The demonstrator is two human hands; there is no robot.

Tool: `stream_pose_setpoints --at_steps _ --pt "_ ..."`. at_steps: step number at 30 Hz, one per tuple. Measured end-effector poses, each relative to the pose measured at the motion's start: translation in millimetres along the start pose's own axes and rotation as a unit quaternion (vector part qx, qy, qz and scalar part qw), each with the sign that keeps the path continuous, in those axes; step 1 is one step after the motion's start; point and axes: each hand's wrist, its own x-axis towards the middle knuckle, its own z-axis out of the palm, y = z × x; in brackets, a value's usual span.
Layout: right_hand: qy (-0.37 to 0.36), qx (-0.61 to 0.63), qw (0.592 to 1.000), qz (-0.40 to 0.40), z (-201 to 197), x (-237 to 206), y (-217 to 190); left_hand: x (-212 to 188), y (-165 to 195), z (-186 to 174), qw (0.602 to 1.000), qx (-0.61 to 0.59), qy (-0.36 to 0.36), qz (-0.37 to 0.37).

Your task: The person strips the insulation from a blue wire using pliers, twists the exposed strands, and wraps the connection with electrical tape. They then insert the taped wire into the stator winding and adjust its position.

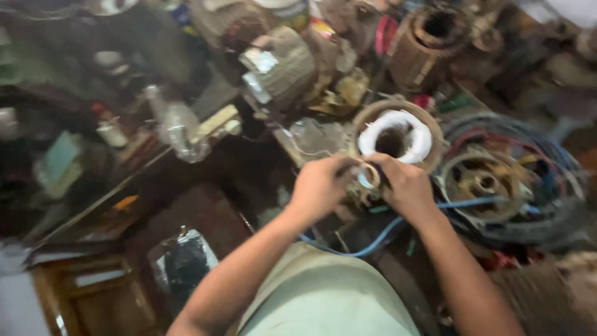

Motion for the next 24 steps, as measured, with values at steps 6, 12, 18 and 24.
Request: stream_pose_setpoints --at_steps 6,12,18,24 --pt "0.023 0.053 0.998 -0.024 -2 -7 -4 4 2 -6 0.992 -0.095 -0.037 -0.070" --pt "0.044 0.033 0.987 0.150 19 8 -23 -15 1 6 0.992 0.087 0.026 0.092" --pt "0.112 0.135 0.978 0.116 14 -1 -27 -12 -3 4 0.954 0.166 0.060 0.244" --pt "0.095 0.065 0.978 0.176 2 -25 -51 5 -2 5 0.995 0.073 -0.001 0.065"
